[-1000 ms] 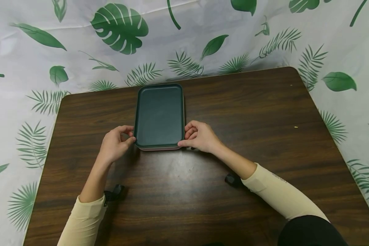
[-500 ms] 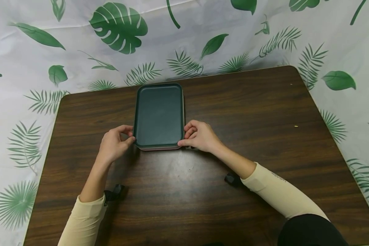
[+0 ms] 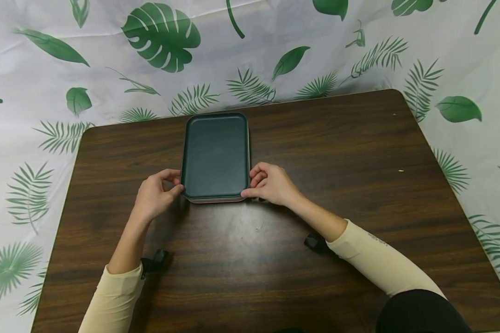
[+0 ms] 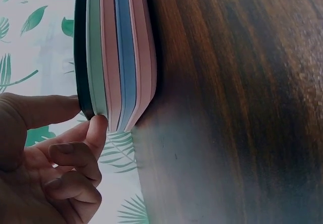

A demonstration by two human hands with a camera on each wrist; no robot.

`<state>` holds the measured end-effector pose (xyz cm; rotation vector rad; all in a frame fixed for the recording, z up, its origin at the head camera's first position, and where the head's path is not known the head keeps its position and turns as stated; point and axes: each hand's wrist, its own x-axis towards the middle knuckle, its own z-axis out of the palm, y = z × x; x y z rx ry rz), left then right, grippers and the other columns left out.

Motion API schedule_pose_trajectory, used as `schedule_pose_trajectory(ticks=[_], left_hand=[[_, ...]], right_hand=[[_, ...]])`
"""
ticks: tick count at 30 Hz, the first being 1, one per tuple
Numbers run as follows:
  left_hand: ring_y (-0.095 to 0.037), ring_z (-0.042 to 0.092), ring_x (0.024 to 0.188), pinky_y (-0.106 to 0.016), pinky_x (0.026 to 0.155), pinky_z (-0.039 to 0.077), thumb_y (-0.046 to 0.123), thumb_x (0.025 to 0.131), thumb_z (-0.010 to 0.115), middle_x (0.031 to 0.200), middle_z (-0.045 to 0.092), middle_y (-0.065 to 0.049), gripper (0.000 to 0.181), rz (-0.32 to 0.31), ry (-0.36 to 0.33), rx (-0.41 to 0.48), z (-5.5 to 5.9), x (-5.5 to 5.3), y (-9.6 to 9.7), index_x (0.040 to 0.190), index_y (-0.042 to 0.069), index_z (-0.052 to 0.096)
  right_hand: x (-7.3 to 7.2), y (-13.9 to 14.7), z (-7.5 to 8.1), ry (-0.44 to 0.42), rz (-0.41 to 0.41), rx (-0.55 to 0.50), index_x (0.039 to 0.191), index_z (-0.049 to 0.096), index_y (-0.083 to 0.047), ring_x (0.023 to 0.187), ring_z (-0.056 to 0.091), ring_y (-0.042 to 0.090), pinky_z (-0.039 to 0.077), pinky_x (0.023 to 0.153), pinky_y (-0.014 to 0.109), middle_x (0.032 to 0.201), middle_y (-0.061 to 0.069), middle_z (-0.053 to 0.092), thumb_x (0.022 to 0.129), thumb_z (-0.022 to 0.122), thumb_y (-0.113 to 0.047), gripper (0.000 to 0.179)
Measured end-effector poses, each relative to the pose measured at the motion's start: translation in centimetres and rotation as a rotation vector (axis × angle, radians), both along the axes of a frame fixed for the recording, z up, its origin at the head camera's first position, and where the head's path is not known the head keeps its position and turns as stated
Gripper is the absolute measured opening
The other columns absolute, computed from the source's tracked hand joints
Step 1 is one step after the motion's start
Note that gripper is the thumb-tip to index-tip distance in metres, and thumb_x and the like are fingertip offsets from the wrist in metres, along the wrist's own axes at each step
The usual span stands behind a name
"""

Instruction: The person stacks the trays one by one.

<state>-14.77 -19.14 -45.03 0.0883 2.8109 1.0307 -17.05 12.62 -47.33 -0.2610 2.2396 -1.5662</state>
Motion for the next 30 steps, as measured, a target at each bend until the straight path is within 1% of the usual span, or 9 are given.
schedule_pose_trajectory(ticks=[7, 13, 18, 23, 25, 27, 30], left_hand=[[-0.020, 0.053, 0.062, -0.031, 0.051, 0.040, 0.015, 0.095, 0.064, 0.102, 0.064, -0.007, 0.039, -0.010, 0.000, -0.002, -0.1, 0.1, -0.1, 0.133, 0.005, 0.058], [-0.018, 0.048, 0.056, -0.029, 0.046, 0.037, 0.018, 0.096, 0.063, 0.101, 0.066, -0.007, 0.039, -0.014, 0.035, -0.006, -0.5, 0.4, -0.2, 0.133, 0.005, 0.059], [-0.016, 0.046, 0.053, -0.028, 0.044, 0.035, 0.021, 0.097, 0.062, 0.102, 0.067, -0.008, 0.037, -0.009, 0.067, 0.024, -1.0, 0.5, -0.3, 0.131, 0.006, 0.060], [-0.014, 0.040, 0.046, -0.028, 0.041, 0.033, 0.028, 0.100, 0.059, 0.106, 0.065, -0.010, 0.037, -0.013, 0.092, 0.055, -1.2, 0.9, -0.7, 0.131, 0.007, 0.062], [-0.014, 0.041, 0.047, -0.028, 0.041, 0.034, 0.030, 0.100, 0.057, 0.107, 0.065, -0.010, 0.037, -0.008, 0.103, 0.056, -1.3, 1.1, -0.9, 0.130, 0.008, 0.062], [-0.015, 0.044, 0.051, -0.029, 0.043, 0.036, 0.031, 0.101, 0.056, 0.108, 0.064, -0.010, 0.038, 0.000, 0.114, 0.048, -1.2, 1.4, -1.0, 0.130, 0.008, 0.062], [-0.018, 0.050, 0.058, -0.030, 0.046, 0.039, 0.031, 0.101, 0.056, 0.109, 0.065, -0.011, 0.038, 0.016, 0.135, 0.025, -1.0, 1.8, -1.4, 0.131, 0.008, 0.062]], right_hand=[[-0.1, 0.1, -0.1, -0.004, 0.006, 0.003, 0.104, 0.059, -0.005, 0.071, 0.070, 0.019, 0.055, 0.059, 0.040, 0.083, 0.009, 0.065, 0.071, 0.089, -0.019, 0.047], [0.0, 0.2, -0.4, 0.014, 0.011, 0.000, 0.103, 0.060, -0.005, 0.071, 0.070, 0.019, 0.055, 0.057, 0.037, 0.083, 0.009, 0.065, 0.072, 0.089, -0.019, 0.045], [0.0, 0.4, -0.5, 0.031, 0.021, -0.010, 0.104, 0.060, -0.004, 0.071, 0.070, 0.019, 0.055, 0.057, 0.036, 0.083, 0.009, 0.065, 0.074, 0.088, -0.018, 0.043], [-0.1, 0.7, -0.6, 0.051, 0.035, -0.014, 0.106, 0.062, -0.004, 0.071, 0.069, 0.021, 0.055, 0.059, 0.034, 0.083, 0.008, 0.066, 0.076, 0.086, -0.020, 0.042], [-0.1, 0.8, -0.7, 0.057, 0.041, -0.009, 0.107, 0.062, -0.003, 0.072, 0.069, 0.022, 0.054, 0.059, 0.033, 0.083, 0.008, 0.065, 0.077, 0.086, -0.022, 0.043], [-0.1, 1.0, -0.8, 0.059, 0.044, -0.009, 0.108, 0.063, -0.002, 0.073, 0.068, 0.024, 0.054, 0.060, 0.034, 0.083, 0.009, 0.065, 0.079, 0.084, -0.023, 0.043], [-0.1, 1.5, -0.7, 0.050, 0.043, -0.020, 0.111, 0.063, 0.000, 0.073, 0.067, 0.029, 0.056, 0.062, 0.039, 0.086, 0.010, 0.064, 0.082, 0.082, -0.024, 0.043]])
